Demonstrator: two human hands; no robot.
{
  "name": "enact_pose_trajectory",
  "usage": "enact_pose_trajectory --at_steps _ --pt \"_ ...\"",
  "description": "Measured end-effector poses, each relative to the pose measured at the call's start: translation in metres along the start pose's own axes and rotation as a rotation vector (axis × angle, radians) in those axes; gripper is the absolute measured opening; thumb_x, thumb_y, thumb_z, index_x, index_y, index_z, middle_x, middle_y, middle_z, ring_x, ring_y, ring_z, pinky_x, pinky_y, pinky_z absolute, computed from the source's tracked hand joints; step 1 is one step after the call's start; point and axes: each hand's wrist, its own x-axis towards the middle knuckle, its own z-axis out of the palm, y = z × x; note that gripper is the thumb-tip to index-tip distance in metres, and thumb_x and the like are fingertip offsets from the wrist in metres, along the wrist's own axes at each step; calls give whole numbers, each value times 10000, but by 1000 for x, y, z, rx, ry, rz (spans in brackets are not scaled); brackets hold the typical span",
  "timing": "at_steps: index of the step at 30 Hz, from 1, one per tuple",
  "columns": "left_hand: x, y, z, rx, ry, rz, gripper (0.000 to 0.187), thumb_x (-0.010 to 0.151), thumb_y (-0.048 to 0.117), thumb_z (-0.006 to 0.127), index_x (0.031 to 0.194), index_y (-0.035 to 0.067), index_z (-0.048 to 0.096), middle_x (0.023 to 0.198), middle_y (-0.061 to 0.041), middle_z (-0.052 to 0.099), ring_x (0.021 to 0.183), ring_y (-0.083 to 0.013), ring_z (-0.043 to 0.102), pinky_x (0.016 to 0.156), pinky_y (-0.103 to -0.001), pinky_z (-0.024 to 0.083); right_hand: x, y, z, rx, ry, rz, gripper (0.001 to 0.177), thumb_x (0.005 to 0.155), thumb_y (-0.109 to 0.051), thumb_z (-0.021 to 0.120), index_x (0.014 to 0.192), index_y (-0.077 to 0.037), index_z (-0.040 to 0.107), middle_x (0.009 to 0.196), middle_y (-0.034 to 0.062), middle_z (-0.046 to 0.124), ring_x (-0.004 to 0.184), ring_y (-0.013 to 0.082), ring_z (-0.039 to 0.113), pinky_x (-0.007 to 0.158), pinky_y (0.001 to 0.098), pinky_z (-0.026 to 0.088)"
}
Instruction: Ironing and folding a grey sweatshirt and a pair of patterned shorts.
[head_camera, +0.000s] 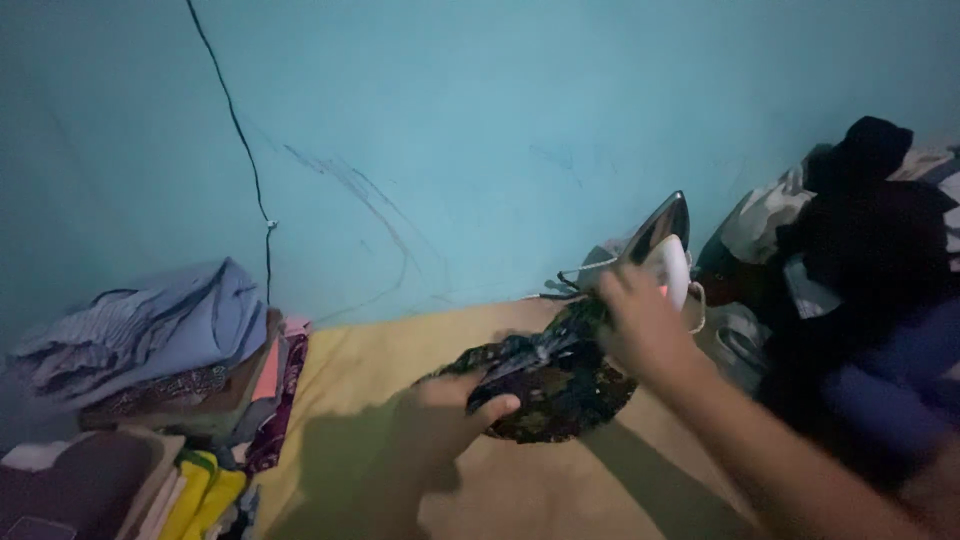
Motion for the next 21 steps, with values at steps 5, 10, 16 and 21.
enact_pose_trajectory --at_steps 5,10,16,21 --pt "-2 21 -70 -15 295 589 457 910 428 707 1143 37 676 1071 -155 729 923 -341 703 745 -442 566 40 39 -46 71 124 -303 521 724 51 699 1213 -119 649 1304 137 558 1263 336 523 1033 459 503" --pt "-4 51 -142 98 295 525 307 951 376 689 953 70 670 870 -121 664 806 -307 655 738 -424 541 19 17 -147 382 -112 53 483 873 80 528 1264 -173 658 1372 61 596 1322 244 551 1072 481 489" --pt "-7 107 -183 58 516 809 272 967 303 696 943 35 653 867 -145 652 852 -376 622 737 -464 495 3 8 -183 752 -153 -75 537 812 98 479 1263 -135 656 1360 103 660 1310 267 602 1123 473 465" --pt "-14 133 -186 -54 396 820 273 957 323 694 977 51 676 895 -133 688 875 -365 648 748 -448 510 -40 -26 -170 672 -499 -176 542 840 -283 692 1371 -209 610 1372 62 649 1321 233 573 1094 461 460"
